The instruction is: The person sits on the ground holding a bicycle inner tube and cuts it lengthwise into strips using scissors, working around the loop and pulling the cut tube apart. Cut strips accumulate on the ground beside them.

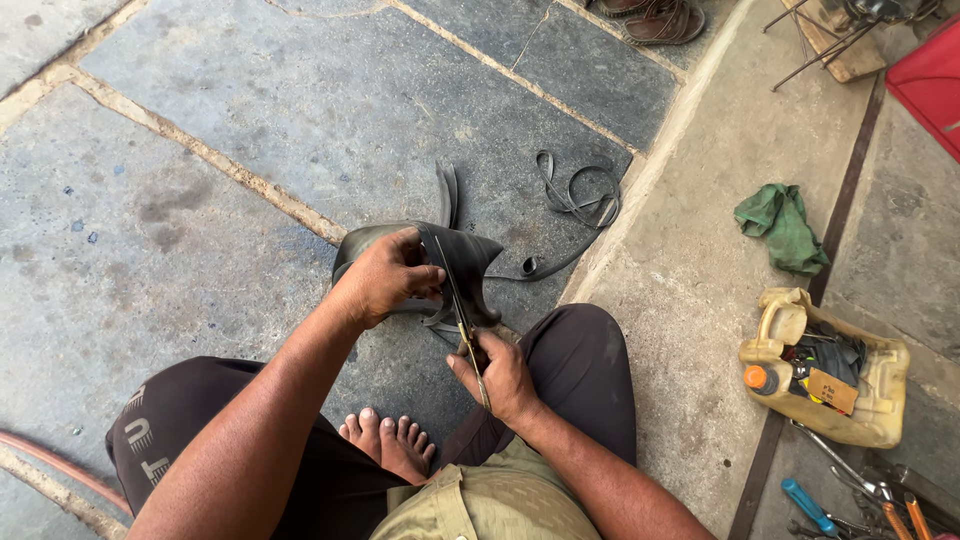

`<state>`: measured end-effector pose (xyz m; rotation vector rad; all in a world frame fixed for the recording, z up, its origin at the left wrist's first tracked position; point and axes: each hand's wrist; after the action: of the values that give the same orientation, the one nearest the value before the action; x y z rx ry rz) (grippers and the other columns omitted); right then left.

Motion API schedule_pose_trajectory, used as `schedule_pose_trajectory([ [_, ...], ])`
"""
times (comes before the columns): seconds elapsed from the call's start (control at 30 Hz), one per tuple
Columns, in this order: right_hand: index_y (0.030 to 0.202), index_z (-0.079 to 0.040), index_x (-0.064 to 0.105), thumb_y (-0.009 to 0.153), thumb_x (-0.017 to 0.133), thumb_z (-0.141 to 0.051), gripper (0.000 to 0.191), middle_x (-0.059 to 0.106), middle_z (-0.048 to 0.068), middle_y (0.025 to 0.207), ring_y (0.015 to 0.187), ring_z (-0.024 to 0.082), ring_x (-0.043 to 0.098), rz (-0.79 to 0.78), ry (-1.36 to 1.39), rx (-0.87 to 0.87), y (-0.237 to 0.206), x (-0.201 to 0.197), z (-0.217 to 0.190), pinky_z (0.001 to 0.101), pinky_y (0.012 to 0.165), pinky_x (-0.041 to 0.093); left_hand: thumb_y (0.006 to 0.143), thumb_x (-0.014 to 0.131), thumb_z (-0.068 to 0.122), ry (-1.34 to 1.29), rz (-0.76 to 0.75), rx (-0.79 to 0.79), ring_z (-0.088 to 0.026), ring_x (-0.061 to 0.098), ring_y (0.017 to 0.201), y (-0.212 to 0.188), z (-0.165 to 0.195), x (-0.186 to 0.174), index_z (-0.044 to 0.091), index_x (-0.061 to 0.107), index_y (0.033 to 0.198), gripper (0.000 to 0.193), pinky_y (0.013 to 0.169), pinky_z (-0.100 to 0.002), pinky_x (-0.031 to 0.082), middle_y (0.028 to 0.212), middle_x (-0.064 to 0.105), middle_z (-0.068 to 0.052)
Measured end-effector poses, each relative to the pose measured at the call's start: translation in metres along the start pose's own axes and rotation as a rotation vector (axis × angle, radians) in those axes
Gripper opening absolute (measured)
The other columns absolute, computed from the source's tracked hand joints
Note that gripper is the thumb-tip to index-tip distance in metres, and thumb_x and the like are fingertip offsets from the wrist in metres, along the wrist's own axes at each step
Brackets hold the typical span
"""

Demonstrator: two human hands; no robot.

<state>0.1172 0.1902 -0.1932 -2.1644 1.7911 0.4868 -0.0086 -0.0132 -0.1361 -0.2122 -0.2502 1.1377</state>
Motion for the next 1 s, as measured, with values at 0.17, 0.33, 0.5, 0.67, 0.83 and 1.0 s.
schedule_pose_trajectory([
  [0.17, 0.088, -0.003, 0.065, 0.089, 0.078, -0.019, 0.020, 0.071, 0.008, 0.073, 0.066, 0.016, 0.071, 0.016, -0.004, -0.002, -0.002, 0.002, -0.001, 0.0328, 0.061, 0.056, 0.091, 0.066, 0.006, -0.011, 0.094, -0.079, -0.019, 0.073, 0.078, -0.004, 0.009, -0.001, -0.002, 0.068, 0.114, 0.024, 0.073, -0.033, 0.063, 0.095, 0.075, -0.012],
  [0.33, 0.088, -0.003, 0.066, 0.089, 0.078, -0.018, 0.020, 0.071, 0.008, 0.072, 0.064, 0.016, 0.071, -0.006, -0.048, 0.035, -0.001, 0.004, 0.001, 0.0322, 0.059, 0.057, 0.092, 0.066, 0.006, -0.050, 0.163, 0.004, -0.018, 0.074, 0.083, -0.005, 0.012, -0.001, -0.006, 0.072, 0.110, 0.022, 0.081, -0.033, 0.062, 0.096, 0.077, -0.013],
  [0.5, 0.088, -0.003, 0.066, 0.089, 0.078, -0.020, 0.021, 0.071, 0.006, 0.073, 0.066, 0.014, 0.072, 0.005, -0.035, -0.009, -0.002, 0.005, 0.004, 0.0315, 0.060, 0.056, 0.094, 0.065, 0.006, -0.102, 0.172, 0.034, -0.019, 0.074, 0.086, -0.006, 0.014, -0.001, -0.008, 0.070, 0.111, 0.022, 0.085, -0.034, 0.062, 0.100, 0.076, -0.015],
  [0.67, 0.091, -0.004, 0.066, 0.088, 0.081, -0.026, 0.027, 0.069, 0.007, 0.069, 0.063, 0.014, 0.067, -0.013, -0.024, 0.000, -0.001, 0.005, 0.006, 0.0320, 0.059, 0.054, 0.089, 0.068, 0.008, 0.176, 0.127, -0.090, -0.017, 0.075, 0.083, -0.010, 0.023, -0.002, 0.003, 0.066, 0.115, 0.027, 0.078, -0.031, 0.063, 0.098, 0.076, -0.009],
  [0.83, 0.094, -0.004, 0.065, 0.089, 0.080, -0.030, 0.030, 0.067, 0.008, 0.070, 0.064, 0.015, 0.066, 0.006, -0.013, -0.032, -0.003, 0.003, 0.005, 0.0330, 0.060, 0.054, 0.088, 0.069, 0.004, 0.168, 0.037, 0.005, -0.019, 0.074, 0.078, -0.010, 0.019, 0.007, -0.003, 0.065, 0.107, 0.021, 0.071, -0.032, 0.061, 0.091, 0.075, -0.013],
  [1.0, 0.090, -0.004, 0.064, 0.091, 0.078, -0.025, 0.025, 0.069, 0.006, 0.072, 0.066, 0.015, 0.069, -0.009, 0.012, -0.037, 0.001, 0.002, 0.002, 0.0334, 0.063, 0.055, 0.089, 0.069, 0.005, 0.145, 0.056, 0.040, -0.017, 0.072, 0.077, -0.007, 0.015, 0.002, -0.003, 0.067, 0.106, 0.019, 0.070, -0.031, 0.060, 0.091, 0.074, -0.012],
])
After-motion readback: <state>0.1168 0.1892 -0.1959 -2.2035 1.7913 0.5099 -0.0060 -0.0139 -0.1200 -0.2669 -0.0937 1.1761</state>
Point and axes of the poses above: each hand's wrist, its own y-axis towards the middle knuckle, its own x-axis out of the palm, z = x × y
